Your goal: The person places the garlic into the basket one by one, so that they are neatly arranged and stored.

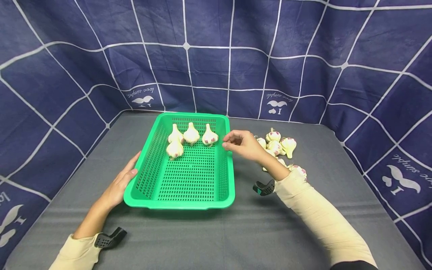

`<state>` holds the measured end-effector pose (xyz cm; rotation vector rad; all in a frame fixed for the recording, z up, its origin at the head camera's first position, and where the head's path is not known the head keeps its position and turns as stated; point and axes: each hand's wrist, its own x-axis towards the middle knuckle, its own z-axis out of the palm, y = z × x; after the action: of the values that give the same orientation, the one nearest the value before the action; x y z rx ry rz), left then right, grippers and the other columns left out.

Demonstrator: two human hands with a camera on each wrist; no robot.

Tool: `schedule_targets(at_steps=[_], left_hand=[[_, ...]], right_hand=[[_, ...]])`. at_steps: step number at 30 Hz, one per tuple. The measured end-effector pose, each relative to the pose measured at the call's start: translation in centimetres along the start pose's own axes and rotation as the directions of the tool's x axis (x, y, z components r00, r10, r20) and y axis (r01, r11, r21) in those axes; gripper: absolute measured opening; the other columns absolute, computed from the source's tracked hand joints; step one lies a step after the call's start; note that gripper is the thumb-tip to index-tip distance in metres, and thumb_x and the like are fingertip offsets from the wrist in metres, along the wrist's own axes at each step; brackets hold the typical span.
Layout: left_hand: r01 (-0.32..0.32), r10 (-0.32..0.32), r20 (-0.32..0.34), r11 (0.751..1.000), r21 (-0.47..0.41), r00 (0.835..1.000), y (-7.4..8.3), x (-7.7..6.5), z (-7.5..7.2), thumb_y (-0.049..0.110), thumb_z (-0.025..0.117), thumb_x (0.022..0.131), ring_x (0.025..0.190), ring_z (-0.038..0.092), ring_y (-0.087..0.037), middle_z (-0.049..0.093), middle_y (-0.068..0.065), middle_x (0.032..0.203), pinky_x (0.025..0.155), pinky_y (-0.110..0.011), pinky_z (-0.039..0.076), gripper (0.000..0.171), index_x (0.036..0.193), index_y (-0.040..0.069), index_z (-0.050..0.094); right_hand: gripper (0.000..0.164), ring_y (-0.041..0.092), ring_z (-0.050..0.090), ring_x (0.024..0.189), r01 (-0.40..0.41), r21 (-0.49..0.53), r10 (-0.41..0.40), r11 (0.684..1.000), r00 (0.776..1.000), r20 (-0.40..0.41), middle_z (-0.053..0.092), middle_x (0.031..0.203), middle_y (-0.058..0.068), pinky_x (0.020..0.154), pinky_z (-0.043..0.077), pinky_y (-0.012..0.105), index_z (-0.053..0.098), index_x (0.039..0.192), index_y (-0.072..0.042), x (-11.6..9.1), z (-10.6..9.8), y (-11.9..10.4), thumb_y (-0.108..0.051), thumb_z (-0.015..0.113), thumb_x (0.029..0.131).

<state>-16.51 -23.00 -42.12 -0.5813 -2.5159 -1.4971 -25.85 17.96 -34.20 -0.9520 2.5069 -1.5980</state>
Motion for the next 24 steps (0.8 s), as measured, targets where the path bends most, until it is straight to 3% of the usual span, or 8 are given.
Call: schedule_targets(at_steps=[6,14,24], left_hand=[[0.005,-0.005,-0.001,1.000,0.005,1.000,0.0,0.0,0.0,0.018,0.032,0.107,0.141,0.024,-0.019,0.028,-0.023,0.157,0.105,-0.009,0.017,0.054,0.157,0.005,0.021],[-0.012,0.012,-0.003,1.000,-0.011,1.000,0.1,0.1,0.0,0.016,0.032,0.106,0.137,0.025,-0.004,0.029,-0.025,0.156,0.105,-0.008,0.017,0.053,0.157,0.003,0.022],[-0.022,0.022,-0.004,1.000,-0.020,1.000,-0.1,0.2,0.0,0.015,0.032,0.106,0.136,0.025,0.001,0.029,-0.025,0.156,0.105,-0.007,0.017,0.053,0.156,-0.001,0.021]], right_hand=[[0.012,0.014,0.067,0.071,-0.037,0.002,0.037,0.999,0.999,-0.032,0.069,0.084,0.017,0.066,0.056,0.028,0.065,0.101,0.011,-1.4,-1.1,0.5,0.002,0.066,0.092],[0.015,0.012,0.069,0.075,-0.063,-0.015,0.062,0.998,0.996,-0.061,0.068,0.087,0.023,0.066,0.056,0.026,0.063,0.104,0.012,-2.9,-2.7,1.0,0.002,0.065,0.093],[0.014,0.011,0.068,0.074,-0.096,-0.035,0.091,0.995,0.987,-0.130,0.068,0.087,0.022,0.065,0.055,0.024,0.065,0.102,0.011,-4.6,-3.9,1.2,0.000,0.066,0.093]])
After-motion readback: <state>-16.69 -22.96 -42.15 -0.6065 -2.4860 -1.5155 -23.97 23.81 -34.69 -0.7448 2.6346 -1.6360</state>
